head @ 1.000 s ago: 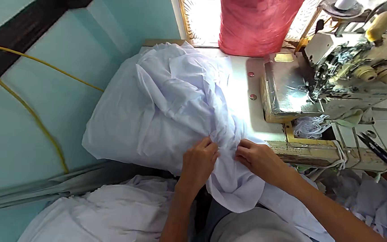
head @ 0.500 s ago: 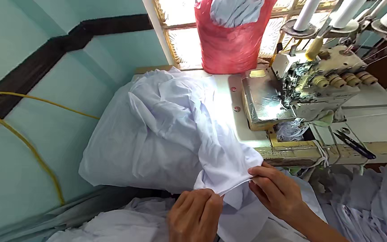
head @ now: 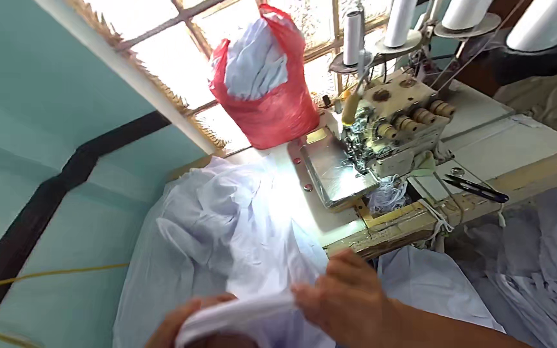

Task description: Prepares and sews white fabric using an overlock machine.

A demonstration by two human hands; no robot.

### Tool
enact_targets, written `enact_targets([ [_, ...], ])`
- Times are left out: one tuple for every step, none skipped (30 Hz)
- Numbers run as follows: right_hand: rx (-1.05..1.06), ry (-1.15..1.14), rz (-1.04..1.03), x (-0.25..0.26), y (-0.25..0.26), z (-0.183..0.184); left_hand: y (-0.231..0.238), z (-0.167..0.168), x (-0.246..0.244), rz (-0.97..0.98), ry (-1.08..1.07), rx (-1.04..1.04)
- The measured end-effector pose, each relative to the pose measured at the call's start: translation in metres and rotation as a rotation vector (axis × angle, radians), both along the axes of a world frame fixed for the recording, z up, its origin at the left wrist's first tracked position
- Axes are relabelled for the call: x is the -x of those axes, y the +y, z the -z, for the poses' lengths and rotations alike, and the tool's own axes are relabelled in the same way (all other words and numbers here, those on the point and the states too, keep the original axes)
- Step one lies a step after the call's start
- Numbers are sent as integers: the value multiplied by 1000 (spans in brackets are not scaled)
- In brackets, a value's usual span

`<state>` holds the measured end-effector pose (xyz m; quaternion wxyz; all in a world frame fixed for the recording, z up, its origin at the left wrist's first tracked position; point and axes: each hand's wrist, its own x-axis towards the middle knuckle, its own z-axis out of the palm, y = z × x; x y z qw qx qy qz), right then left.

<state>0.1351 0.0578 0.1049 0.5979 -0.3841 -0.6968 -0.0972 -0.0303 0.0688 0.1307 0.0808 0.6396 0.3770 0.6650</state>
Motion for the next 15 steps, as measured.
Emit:
enact_targets([
  [65, 92, 46, -10, 7, -6, 23, -13, -11, -63, 165, -98],
  [144, 186, 100, -24, 16, -8, 49, -23, -28, -100, 317, -167],
  [240, 278, 164, -38, 25, -5, 75, -27, -48, -105, 453, -198],
  [344, 379, 207, -53, 35, 2, 99, -27, -72, -81, 571, -191],
  [452, 477, 233, -68, 44, 14, 121, -23, -96, -38, 668, -160],
  [549, 575, 250, -82, 52, 27, 138, -14, -118, 15, 751, -103],
  [630, 656, 265, -93, 56, 39, 149, -3, -136, 66, 820, -24],
  [690, 708, 277, -103, 57, 50, 156, 7, -151, 108, 879, 59],
  [749, 745, 271, -110, 53, 58, 158, 15, -161, 145, 930, 151],
  [811, 786, 242, -116, 48, 62, 157, 19, -168, 173, 978, 245],
  [863, 840, 197, -119, 42, 64, 153, 18, -172, 191, 1020, 347],
  [902, 912, 148, -120, 38, 65, 149, 14, -174, 196, 1046, 434],
  [931, 991, 108, -120, 36, 63, 148, 10, -177, 191, 1063, 509],
  [947, 1052, 92, -120, 37, 59, 149, 7, -179, 178, 1069, 559],
  [956, 1081, 97, -120, 41, 55, 153, 6, -181, 159, 1065, 602],
])
